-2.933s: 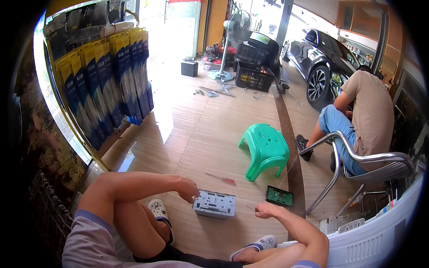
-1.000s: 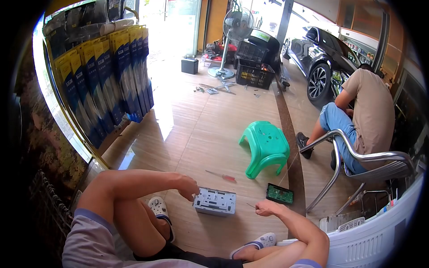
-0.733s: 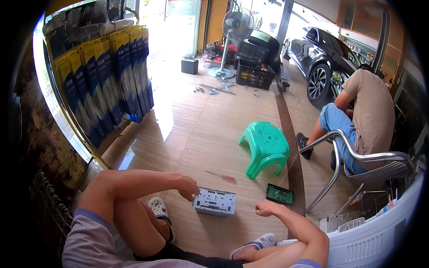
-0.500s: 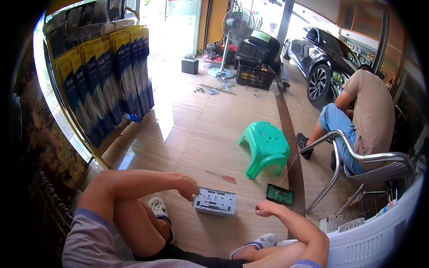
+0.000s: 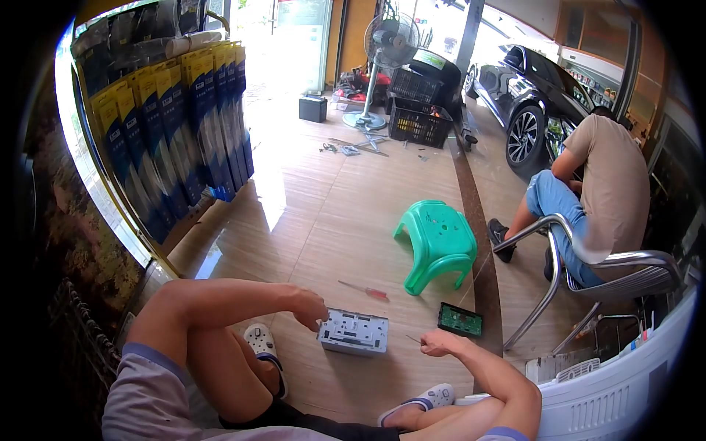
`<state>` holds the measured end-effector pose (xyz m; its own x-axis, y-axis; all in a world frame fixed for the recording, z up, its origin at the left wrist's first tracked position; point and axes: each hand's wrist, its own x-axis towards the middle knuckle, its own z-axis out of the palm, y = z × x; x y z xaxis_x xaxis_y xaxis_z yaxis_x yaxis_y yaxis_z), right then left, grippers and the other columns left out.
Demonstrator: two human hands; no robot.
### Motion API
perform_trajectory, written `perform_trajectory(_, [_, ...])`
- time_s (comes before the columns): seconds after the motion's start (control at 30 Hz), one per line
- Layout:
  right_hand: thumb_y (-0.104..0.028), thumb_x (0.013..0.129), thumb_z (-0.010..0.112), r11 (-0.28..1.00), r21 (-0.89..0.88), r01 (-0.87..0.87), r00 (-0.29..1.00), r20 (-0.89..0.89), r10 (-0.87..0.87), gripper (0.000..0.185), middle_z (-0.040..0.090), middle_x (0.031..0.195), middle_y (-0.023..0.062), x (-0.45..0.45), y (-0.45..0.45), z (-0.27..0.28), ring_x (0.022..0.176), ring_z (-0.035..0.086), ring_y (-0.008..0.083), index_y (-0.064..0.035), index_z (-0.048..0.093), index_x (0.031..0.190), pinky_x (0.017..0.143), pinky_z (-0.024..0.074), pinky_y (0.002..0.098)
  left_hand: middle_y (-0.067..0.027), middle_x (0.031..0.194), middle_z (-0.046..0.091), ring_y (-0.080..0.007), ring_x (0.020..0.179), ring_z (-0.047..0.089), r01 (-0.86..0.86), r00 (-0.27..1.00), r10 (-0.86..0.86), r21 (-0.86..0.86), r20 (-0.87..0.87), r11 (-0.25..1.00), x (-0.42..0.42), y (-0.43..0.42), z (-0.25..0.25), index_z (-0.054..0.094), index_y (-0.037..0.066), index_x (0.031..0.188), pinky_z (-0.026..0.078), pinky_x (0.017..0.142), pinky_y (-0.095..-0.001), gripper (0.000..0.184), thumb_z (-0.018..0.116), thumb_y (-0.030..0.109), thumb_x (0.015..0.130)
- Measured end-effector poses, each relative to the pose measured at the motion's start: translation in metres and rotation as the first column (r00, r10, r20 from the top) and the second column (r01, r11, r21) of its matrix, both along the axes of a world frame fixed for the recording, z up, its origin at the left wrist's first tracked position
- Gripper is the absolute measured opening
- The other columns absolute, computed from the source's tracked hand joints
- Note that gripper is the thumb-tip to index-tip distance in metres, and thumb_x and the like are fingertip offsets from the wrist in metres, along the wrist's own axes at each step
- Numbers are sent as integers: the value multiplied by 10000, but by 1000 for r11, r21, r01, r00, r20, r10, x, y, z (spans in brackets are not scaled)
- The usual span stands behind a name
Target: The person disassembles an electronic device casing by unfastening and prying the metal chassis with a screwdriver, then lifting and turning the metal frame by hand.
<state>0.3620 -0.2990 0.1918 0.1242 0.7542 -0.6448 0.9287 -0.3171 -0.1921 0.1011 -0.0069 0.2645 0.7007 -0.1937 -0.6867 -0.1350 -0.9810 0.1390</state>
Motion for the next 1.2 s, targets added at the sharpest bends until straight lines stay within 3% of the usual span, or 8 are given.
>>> perform_trajectory(0.27, [-270,857,536,1000,-10,-2,1000,7,2,341,722,1001,212,0,0,-1,959,684,387,-60,719,1054,847,547,462,-157,1104,708,-350,1069,654,3,1000,-3,-4,-10,1000,1,1,0,689,105,1171,519,915,-464,409,618,385,882])
perform_trajectory(0.37, [-270,858,536,1000,-27,3,1000,11,-3,339,722,1001,211,-1,1,2,967,682,386,-58,717,1051,849,545,463,-208,1031,717,-374,973,676,10,997,-4,-74,75,997,-2,4,-4,736,27,1063,528,861,-459,409,644,378,873])
perform_trajectory(1.2, [-281,858,533,1000,-26,5,1000,11,-4,348,721,1008,208,-3,1,5,968,679,387,-61,717,1055,844,543,464,-211,1039,715,-377,972,675,12,998,-8,-66,57,998,-1,4,-8,730,19,1073,528,862,-459,413,640,370,875])
